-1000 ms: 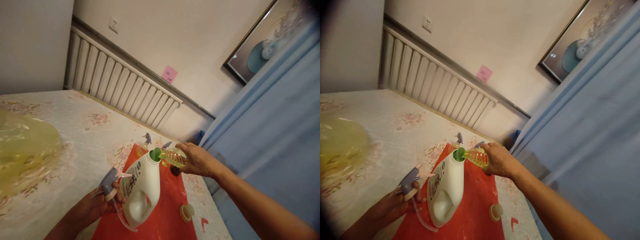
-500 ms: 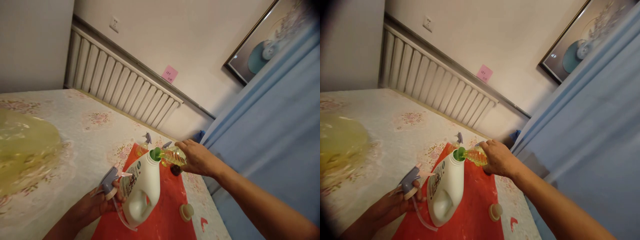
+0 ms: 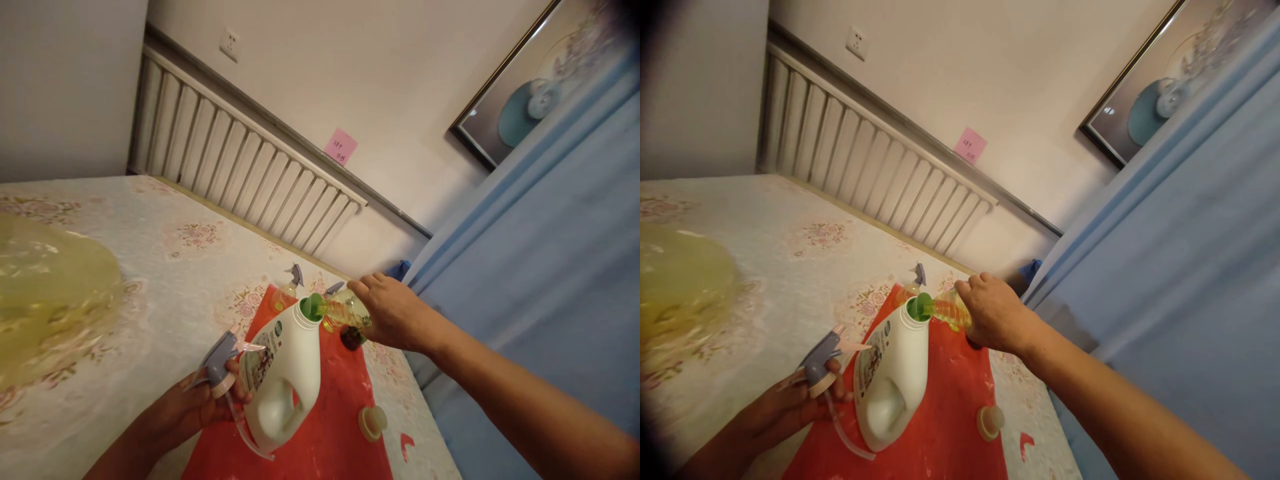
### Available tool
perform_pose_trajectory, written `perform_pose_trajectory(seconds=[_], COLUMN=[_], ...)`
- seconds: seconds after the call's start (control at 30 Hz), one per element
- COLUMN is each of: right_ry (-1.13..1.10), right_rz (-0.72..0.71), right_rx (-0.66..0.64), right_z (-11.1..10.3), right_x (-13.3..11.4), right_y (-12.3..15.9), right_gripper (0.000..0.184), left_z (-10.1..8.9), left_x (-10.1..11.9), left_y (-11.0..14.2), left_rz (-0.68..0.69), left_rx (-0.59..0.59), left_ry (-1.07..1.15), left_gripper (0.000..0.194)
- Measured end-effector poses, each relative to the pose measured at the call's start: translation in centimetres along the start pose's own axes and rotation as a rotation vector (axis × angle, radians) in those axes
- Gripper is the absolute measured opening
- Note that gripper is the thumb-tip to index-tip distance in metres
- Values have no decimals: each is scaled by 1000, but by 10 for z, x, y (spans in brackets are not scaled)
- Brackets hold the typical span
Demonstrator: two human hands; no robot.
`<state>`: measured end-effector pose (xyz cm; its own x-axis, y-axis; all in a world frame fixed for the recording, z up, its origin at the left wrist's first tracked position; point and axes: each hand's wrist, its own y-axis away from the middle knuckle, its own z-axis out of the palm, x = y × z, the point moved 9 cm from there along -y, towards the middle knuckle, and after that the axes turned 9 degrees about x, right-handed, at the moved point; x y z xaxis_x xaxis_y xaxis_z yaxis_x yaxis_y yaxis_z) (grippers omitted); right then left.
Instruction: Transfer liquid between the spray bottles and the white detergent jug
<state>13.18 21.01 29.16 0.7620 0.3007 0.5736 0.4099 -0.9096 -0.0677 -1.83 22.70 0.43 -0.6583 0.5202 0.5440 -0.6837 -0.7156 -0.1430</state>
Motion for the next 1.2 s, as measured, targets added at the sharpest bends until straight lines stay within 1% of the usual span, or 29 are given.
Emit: perform_pose_trajectory(seconds=[0.17,0.27,0.4,0.7,0.9,0.97,1.03,1.1,1.2], right_ry=[61,79,104,147,157,159,142,96,-67], right_rz=[-10,-25,-39,-74,-72,-76,-79,-65,-1], right_rx=[-24,-50,-51,-49,-55,-46,-27,-1,55], right_z=[-5,-8,-12,-13,-14,-13,-11,-7,5], right_x=[-5,-9,-13,-19,-21,-21,-20,-17,-8], right_y=[-3,-6,-8,-9,-10,-9,-7,-4,7], right_gripper=[49,52,53,46,45,44,44,44,54], left_z=[4,7,10,6,6,8,11,14,19], left_x=[0,1,2,1,2,3,4,4,4], left_y=[0,0,1,0,3,4,5,5,8], left_rz=[-30,-35,-30,-17,-11,-4,-7,-10,17], left_rx=[-1,-9,-38,-62,-19,-27,-26,1,61], left_ry=[13,17,21,8,-26,-22,-19,-25,-23], left_gripper=[34,33,33,34,29,31,31,30,29])
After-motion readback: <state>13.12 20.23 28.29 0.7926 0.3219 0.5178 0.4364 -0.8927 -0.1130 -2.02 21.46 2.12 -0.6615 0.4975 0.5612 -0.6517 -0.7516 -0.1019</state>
